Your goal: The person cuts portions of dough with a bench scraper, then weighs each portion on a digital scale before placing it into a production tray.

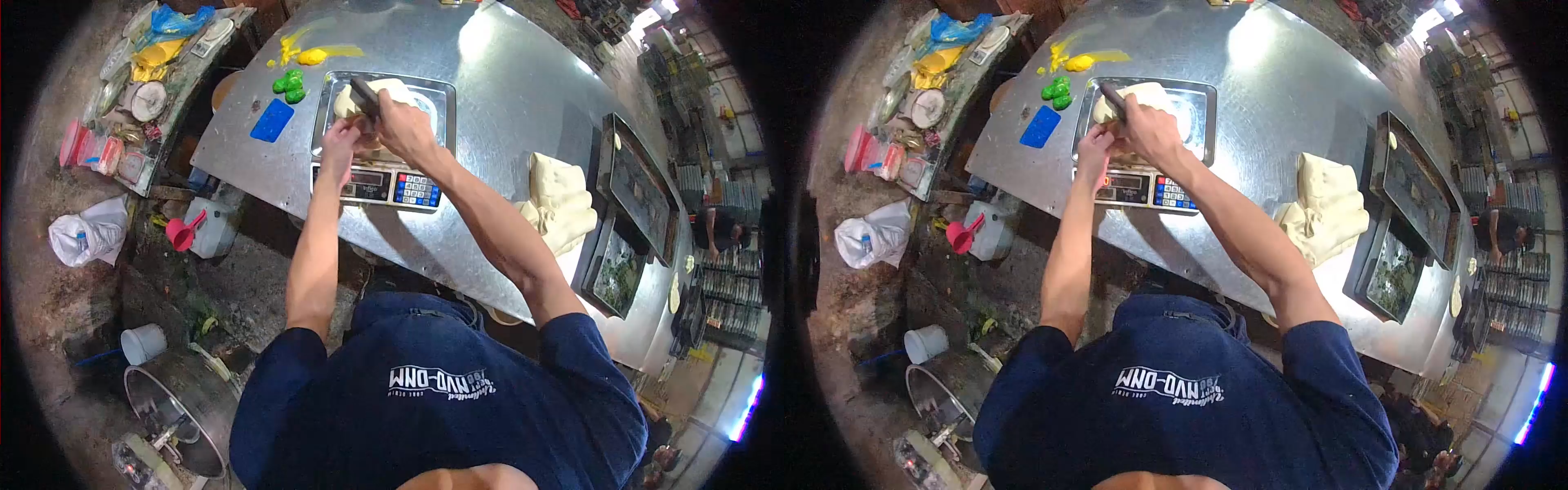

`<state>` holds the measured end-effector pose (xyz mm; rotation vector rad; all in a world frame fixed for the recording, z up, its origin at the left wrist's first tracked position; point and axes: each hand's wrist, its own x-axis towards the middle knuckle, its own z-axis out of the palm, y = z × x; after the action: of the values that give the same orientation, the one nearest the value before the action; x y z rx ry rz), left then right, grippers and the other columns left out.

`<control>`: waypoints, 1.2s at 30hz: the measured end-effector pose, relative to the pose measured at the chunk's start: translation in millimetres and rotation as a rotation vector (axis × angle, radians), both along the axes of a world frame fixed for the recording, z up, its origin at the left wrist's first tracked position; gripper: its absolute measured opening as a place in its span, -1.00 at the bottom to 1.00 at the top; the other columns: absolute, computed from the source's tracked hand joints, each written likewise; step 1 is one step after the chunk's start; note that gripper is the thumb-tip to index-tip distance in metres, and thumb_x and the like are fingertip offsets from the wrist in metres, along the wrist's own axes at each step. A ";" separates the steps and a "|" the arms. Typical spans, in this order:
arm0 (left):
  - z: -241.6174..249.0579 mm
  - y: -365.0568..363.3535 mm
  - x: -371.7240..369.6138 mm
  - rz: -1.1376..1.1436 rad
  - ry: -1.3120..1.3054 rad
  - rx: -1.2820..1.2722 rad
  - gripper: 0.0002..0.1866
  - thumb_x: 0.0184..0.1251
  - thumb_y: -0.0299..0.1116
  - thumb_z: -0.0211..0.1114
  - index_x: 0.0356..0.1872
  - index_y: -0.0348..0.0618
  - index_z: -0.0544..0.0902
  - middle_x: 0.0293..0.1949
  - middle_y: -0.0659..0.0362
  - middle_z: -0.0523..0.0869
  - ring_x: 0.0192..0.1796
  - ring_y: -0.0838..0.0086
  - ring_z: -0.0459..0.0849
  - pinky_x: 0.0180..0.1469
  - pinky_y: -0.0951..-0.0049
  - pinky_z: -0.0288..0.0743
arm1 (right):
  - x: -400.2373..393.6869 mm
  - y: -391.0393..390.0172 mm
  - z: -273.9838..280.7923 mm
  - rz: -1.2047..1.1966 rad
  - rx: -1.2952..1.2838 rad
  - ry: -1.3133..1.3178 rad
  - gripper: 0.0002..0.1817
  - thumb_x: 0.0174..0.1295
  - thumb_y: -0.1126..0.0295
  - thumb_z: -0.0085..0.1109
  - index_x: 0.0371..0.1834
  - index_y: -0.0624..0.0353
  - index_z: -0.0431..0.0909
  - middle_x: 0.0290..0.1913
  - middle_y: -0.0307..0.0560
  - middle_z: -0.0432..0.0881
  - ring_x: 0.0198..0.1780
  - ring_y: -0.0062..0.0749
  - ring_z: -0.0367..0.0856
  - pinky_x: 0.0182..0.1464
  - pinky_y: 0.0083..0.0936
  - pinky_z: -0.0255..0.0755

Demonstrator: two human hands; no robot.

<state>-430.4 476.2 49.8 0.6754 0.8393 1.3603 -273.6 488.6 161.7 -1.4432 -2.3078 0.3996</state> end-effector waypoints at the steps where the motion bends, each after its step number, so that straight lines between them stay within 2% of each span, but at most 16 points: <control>1: -8.9 0.1 -9.3 -0.049 0.023 -0.038 -0.73 0.53 -0.42 0.25 0.14 -0.30 0.59 0.03 0.15 0.74 0.01 0.44 0.73 0.10 0.44 0.66 | -5.7 4.6 -3.2 -0.017 -0.032 -0.021 -0.65 0.31 0.31 0.16 0.00 0.28 0.32 -0.34 0.29 0.70 -0.26 0.31 0.71 -0.21 0.10 0.56; 3: -12.8 -19.7 -8.1 -0.030 -0.124 -0.021 -0.69 0.54 -0.31 0.30 0.15 -0.26 0.57 0.08 0.12 0.72 0.05 0.42 0.73 0.14 0.44 0.65 | -9.1 18.5 -6.2 -0.056 -0.089 -0.060 -0.67 0.29 0.32 0.16 -0.03 0.26 0.33 -0.32 0.32 0.70 -0.25 0.31 0.71 -0.21 0.09 0.57; 6: 20.0 -68.7 -4.2 -0.190 -0.675 0.159 -0.65 0.52 -0.32 0.31 0.21 -0.21 0.51 0.09 0.08 0.70 0.13 0.35 0.72 0.16 0.42 0.65 | 2.3 19.2 -10.4 -0.115 -0.107 0.047 -0.63 0.30 0.28 0.15 0.06 0.25 0.35 -0.31 0.33 0.70 -0.23 0.34 0.70 -0.17 0.13 0.55; 7: 31.4 -79.5 -1.7 -0.228 -0.631 0.272 -0.68 0.56 -0.32 0.23 0.21 -0.20 0.50 0.10 0.11 0.69 0.15 0.39 0.68 0.20 0.41 0.60 | 7.4 16.7 -13.3 -0.129 -0.114 0.081 -0.61 0.31 0.27 0.15 0.08 0.25 0.36 -0.31 0.34 0.70 -0.23 0.35 0.70 -0.15 0.14 0.54; 11: 46.8 -121.8 23.3 0.045 -0.356 0.101 -0.73 0.64 -0.25 0.11 0.19 -0.14 0.50 0.06 0.16 0.65 0.11 0.46 0.62 0.20 0.41 0.46 | 74.6 -54.9 -21.4 -0.136 -0.099 0.548 -0.36 0.38 0.11 0.26 0.36 0.29 0.33 -0.08 0.43 0.70 -0.08 0.29 0.73 -0.04 -0.11 0.60; 12: 40.4 -131.6 31.2 0.083 -0.293 0.033 -0.73 0.66 -0.23 0.09 0.19 -0.13 0.50 0.05 0.17 0.65 0.10 0.47 0.60 0.19 0.42 0.44 | 96.2 -78.3 -29.9 -0.176 -0.116 0.640 -0.40 0.38 0.13 0.28 0.31 0.32 0.38 -0.05 0.45 0.69 -0.04 0.25 0.74 -0.01 -0.14 0.58; 15: 1.9 -165.2 48.6 -0.093 -0.123 -0.196 -0.72 0.64 -0.22 0.16 0.21 -0.07 0.49 0.01 0.24 0.65 0.06 0.53 0.61 0.09 0.44 0.48 | 174.9 -160.9 -60.3 -0.483 -0.351 0.439 -0.47 0.37 0.10 0.30 0.07 0.41 0.47 -0.11 0.45 0.71 -0.02 0.30 0.72 0.00 -0.04 0.54; 18: -6.8 -193.6 93.9 -0.258 -0.027 -0.376 -0.68 0.57 -0.36 0.25 0.24 -0.13 0.49 0.03 0.21 0.66 0.00 0.54 0.64 -0.02 0.53 0.54 | 252.3 -253.2 -107.5 -0.627 -0.423 0.487 -0.44 0.35 0.14 0.32 0.15 0.44 0.45 -0.03 0.42 0.70 0.06 0.23 0.69 0.09 -0.11 0.51; 21: 4.2 -201.9 160.8 -0.478 0.080 -0.317 -0.63 0.55 -0.38 0.25 0.30 -0.13 0.49 0.06 0.17 0.65 0.01 0.51 0.66 -0.01 0.54 0.55 | 298.1 -323.9 -96.1 -0.818 -0.390 0.618 -0.50 0.36 0.25 0.33 0.18 0.43 0.47 0.02 0.31 0.71 0.08 0.02 0.70 0.14 -0.20 0.51; 24: 30.7 -193.9 240.6 -0.537 0.328 -0.093 -0.61 0.50 -0.37 0.29 0.28 -0.23 0.55 0.08 0.13 0.67 0.01 0.54 0.66 0.02 0.54 0.56 | 336.1 -369.2 -98.3 -1.008 -0.353 0.697 -0.54 0.36 0.33 0.32 0.20 0.41 0.48 0.06 0.21 0.71 0.09 -0.13 0.68 0.17 -0.26 0.50; 25: 36.3 -185.8 269.4 -0.500 0.410 0.081 -0.62 0.51 -0.35 0.28 0.26 -0.23 0.56 0.06 0.14 0.69 0.00 0.51 0.66 0.06 0.52 0.56 | 345.6 -378.0 -104.0 -1.067 -0.348 0.710 -0.55 0.37 0.36 0.31 0.22 0.40 0.48 0.06 0.18 0.71 0.10 -0.18 0.68 0.17 -0.28 0.49; 26: 47.5 -178.1 297.9 -0.471 0.438 0.115 -0.65 0.50 -0.36 0.28 0.23 -0.21 0.58 0.10 0.13 0.66 0.06 0.45 0.65 0.11 0.48 0.56 | 348.7 -382.2 -97.8 -1.067 -0.243 0.780 -0.55 0.37 0.35 0.31 0.22 0.39 0.49 0.04 0.13 0.72 0.08 -0.20 0.67 0.16 -0.31 0.50; 29: 56.8 -158.6 378.3 -0.187 0.531 0.532 -0.71 0.49 -0.48 0.20 0.18 -0.20 0.59 0.08 0.02 0.59 0.20 0.19 0.58 0.24 0.25 0.54 | 363.4 -389.7 -90.1 -1.095 -0.202 0.839 -0.56 0.38 0.35 0.31 0.21 0.39 0.49 0.03 0.08 0.71 0.07 -0.24 0.67 0.16 -0.35 0.50; 30: 32.5 -145.4 396.8 -0.218 0.646 0.701 -0.60 0.47 -0.33 0.24 0.27 -0.20 0.54 0.27 -0.06 0.54 0.33 0.01 0.51 0.38 0.00 0.41 | 367.3 -389.2 -86.5 -1.097 -0.187 0.831 -0.59 0.39 0.35 0.30 0.19 0.38 0.51 0.04 0.06 0.71 0.06 -0.28 0.66 0.15 -0.37 0.50; 33: -37.9 -147.0 428.7 -0.606 1.350 0.857 -0.39 0.42 -0.10 0.26 0.40 -0.19 0.46 0.49 -0.15 0.36 0.46 -0.17 0.37 0.48 -0.16 0.22 | 380.4 -383.3 -84.7 -1.077 -0.185 0.872 -0.59 0.39 0.36 0.30 0.19 0.37 0.51 0.04 0.05 0.71 0.05 -0.30 0.66 0.15 -0.37 0.50; 36: -45.1 -153.7 437.9 -0.625 1.416 0.833 -0.24 0.36 0.08 0.24 0.48 -0.15 0.39 0.60 -0.20 0.16 0.51 -0.30 0.28 0.53 -0.22 0.10 | 392.0 -364.6 -76.1 -1.017 -0.180 0.841 -0.58 0.39 0.32 0.32 0.16 0.39 0.51 0.05 0.05 0.70 0.04 -0.33 0.64 0.13 -0.39 0.51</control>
<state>7.4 322.5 4.7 2.4571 0.9232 0.4241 118.4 124.0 85.5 -1.8239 -0.7661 0.7019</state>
